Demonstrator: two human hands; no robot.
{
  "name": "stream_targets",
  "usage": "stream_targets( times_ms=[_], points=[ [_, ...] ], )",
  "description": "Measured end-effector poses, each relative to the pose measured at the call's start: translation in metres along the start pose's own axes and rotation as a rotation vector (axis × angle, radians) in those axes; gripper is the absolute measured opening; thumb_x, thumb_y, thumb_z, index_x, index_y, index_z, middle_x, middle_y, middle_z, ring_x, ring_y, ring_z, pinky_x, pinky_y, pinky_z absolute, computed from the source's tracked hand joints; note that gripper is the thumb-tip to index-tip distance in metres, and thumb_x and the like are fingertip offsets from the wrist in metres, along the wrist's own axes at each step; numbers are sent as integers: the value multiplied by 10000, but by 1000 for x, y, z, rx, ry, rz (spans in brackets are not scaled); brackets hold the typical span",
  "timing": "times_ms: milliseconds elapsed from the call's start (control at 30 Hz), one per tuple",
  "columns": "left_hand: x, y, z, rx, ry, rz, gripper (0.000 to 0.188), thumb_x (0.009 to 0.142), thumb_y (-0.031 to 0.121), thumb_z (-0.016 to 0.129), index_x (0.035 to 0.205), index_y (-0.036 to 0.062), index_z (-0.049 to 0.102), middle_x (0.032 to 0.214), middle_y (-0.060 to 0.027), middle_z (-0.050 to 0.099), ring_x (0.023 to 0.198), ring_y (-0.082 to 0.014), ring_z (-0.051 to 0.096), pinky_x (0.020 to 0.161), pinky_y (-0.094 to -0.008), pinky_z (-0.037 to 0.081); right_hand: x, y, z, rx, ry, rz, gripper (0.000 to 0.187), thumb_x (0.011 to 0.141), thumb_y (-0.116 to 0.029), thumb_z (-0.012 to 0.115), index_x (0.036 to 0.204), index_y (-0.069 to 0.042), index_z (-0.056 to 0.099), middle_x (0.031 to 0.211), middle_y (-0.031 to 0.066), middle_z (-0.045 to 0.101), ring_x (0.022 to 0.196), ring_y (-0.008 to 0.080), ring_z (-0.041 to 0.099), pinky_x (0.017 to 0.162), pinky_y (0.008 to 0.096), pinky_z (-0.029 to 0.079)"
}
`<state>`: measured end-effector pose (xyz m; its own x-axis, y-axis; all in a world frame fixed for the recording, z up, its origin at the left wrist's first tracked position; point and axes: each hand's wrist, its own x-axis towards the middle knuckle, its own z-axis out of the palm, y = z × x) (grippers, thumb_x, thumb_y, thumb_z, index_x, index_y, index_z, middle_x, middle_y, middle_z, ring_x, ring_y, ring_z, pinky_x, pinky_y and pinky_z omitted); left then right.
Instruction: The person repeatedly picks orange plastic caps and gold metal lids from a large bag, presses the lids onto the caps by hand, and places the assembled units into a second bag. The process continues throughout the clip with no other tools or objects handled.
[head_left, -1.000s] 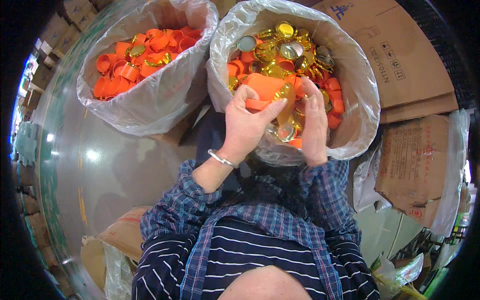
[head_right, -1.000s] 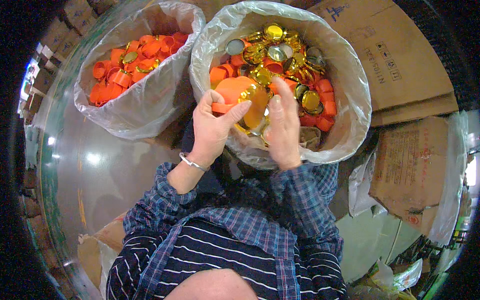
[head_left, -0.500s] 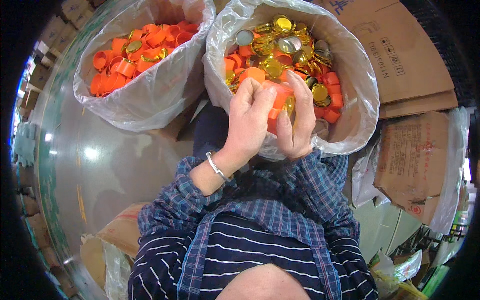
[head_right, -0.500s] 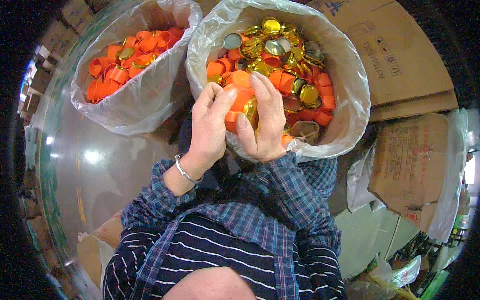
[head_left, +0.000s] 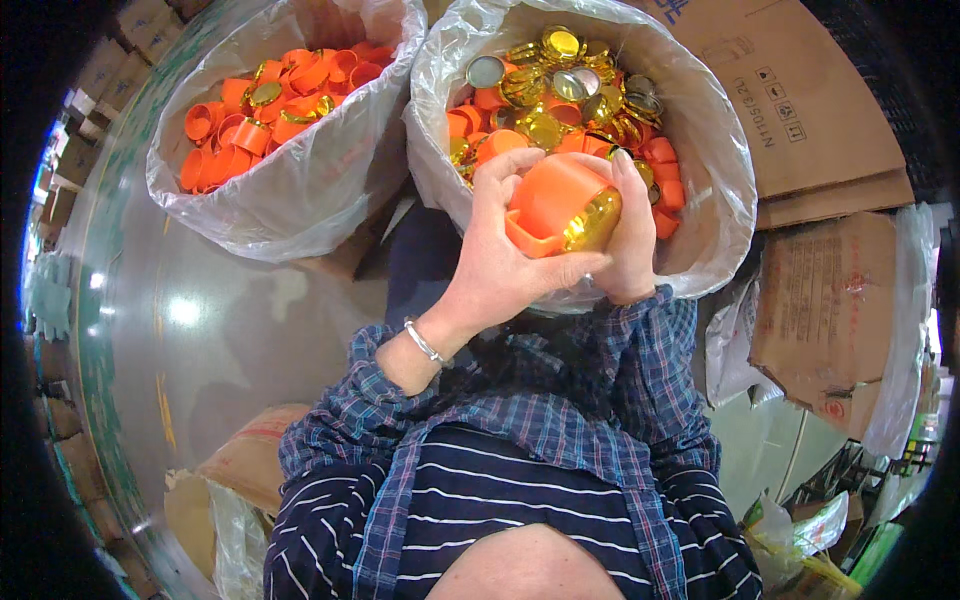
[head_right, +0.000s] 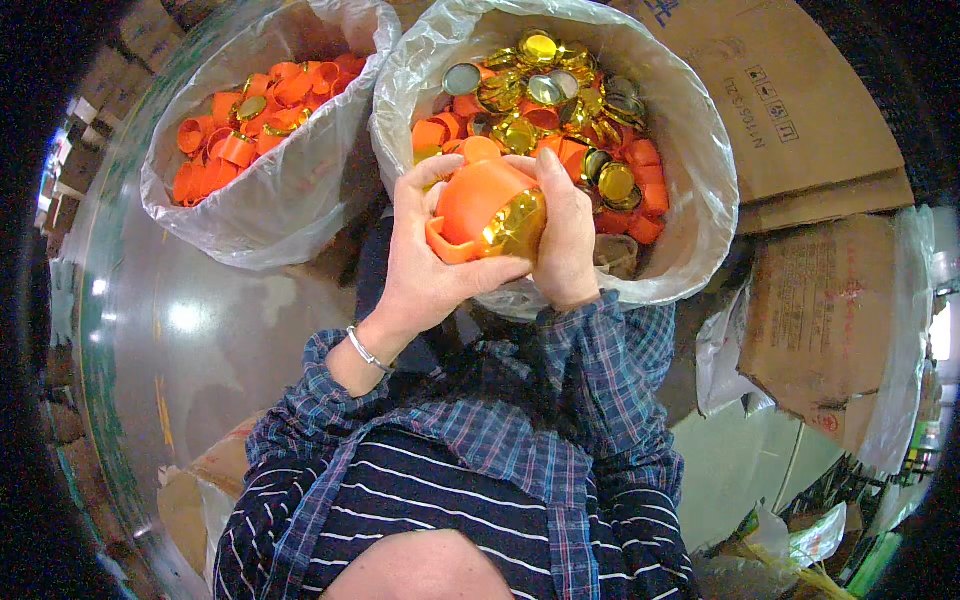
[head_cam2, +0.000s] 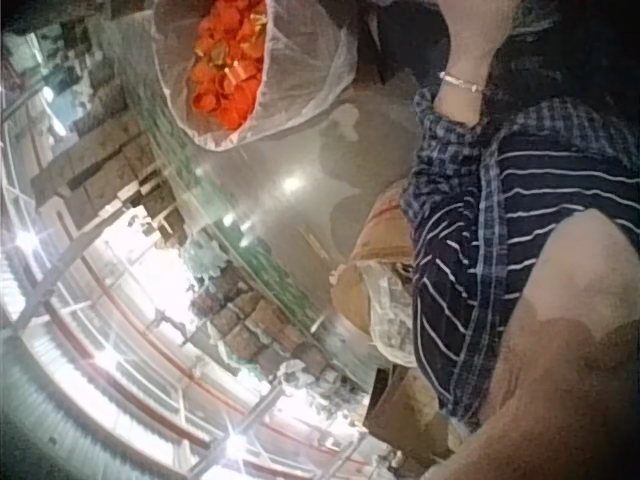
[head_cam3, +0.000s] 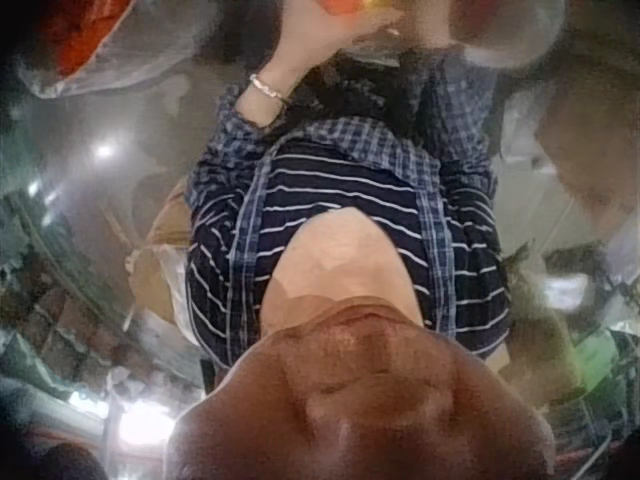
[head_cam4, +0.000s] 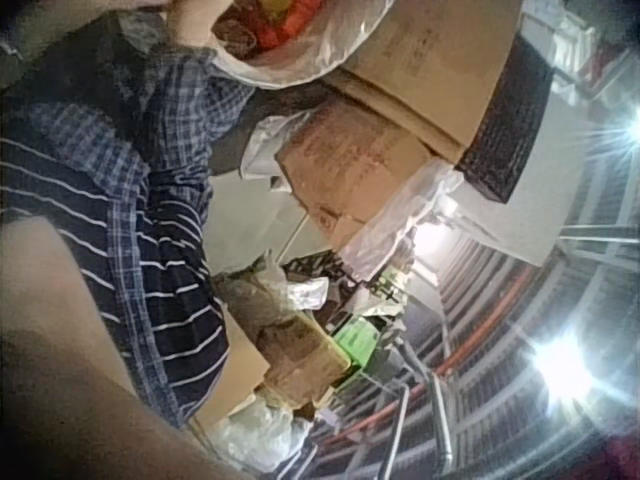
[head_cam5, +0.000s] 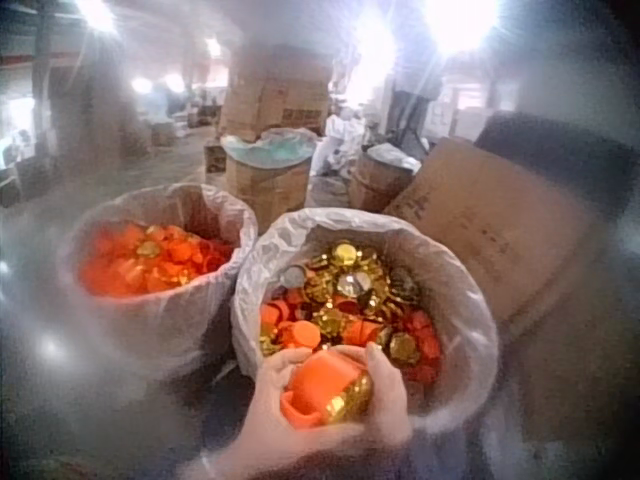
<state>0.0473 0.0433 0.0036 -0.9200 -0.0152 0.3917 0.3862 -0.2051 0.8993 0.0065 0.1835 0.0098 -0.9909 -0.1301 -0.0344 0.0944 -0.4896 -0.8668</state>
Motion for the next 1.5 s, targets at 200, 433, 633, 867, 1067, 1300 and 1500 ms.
stream_targets(
  times_ms=[200, 433, 633, 867, 1067, 1300, 1500],
  points=[
    [-1, 4, -11, 148, -91, 85, 692, 680, 131, 852, 1277, 30, 515, 1222, -99, 582, 1148, -191, 588, 1015, -348, 475, -8, 2, 4, -77, 36, -60, 474, 1060, -353, 426, 1097, 58, 659, 1025, 105, 684, 898, 126, 630, 823, 275, 508],
    [2, -8, -6, 56, 150, -168, 584, 811, 186, 823, 1279, 18, 516, 1231, -94, 581, 1129, -165, 586, 991, -316, 480, -16, 12, 8, -645, 124, -529, 374, 1022, -242, 518, 1287, 21, 539, 1239, 127, 576, 1161, 197, 547, 1015, 321, 423],
    [2, -4, 3, -206, 8, -169, 336, 1015, 182, 581, 1301, 18, 517, 1239, -60, 573, 1160, -119, 537, 1020, -276, 430, -16, 40, -1, -627, 169, -551, 420, 981, -129, 564, 1358, 42, 495, 1347, 147, 550, 1230, 221, 524, 1069, 349, 397],
    [15, -19, -4, -858, 220, -547, 224, 1029, 234, 578, 1146, 43, 584, 1062, -43, 649, 990, -107, 603, 884, -284, 506, -10, 17, 5, -1206, -51, -1088, 511, 776, -151, 712, 1239, 31, 594, 1188, 219, 628, 1054, 379, 607, 956, 434, 474],
    [16, -27, 13, -45, 313, -56, 188, 1000, 150, 620, 1122, 20, 561, 1032, -22, 591, 950, -78, 543, 885, -256, 466, 0, 22, 10, -558, 90, -379, 370, 994, -152, 498, 1312, 29, 553, 1283, 114, 589, 1173, 206, 559, 1038, 346, 428],
    [8, -22, 3, -463, 270, -333, 218, 1003, 185, 620, 1139, 16, 600, 1076, -42, 637, 995, -94, 583, 896, -263, 499, -13, 27, 7, -1003, 124, -811, 456, 812, -146, 713, 1209, 37, 585, 1146, 196, 618, 1042, 320, 619, 932, 386, 493],
    [9, -6, -47, -360, 221, -369, 259, 1014, 200, 601, 1172, -5, 614, 1108, -66, 663, 992, -134, 624, 907, -300, 526, -14, 27, 23, -1244, -117, -884, 756, 722, -383, 841, 1288, 12, 532, 1219, 228, 595, 1102, 403, 600, 920, 451, 519]
  ],
)
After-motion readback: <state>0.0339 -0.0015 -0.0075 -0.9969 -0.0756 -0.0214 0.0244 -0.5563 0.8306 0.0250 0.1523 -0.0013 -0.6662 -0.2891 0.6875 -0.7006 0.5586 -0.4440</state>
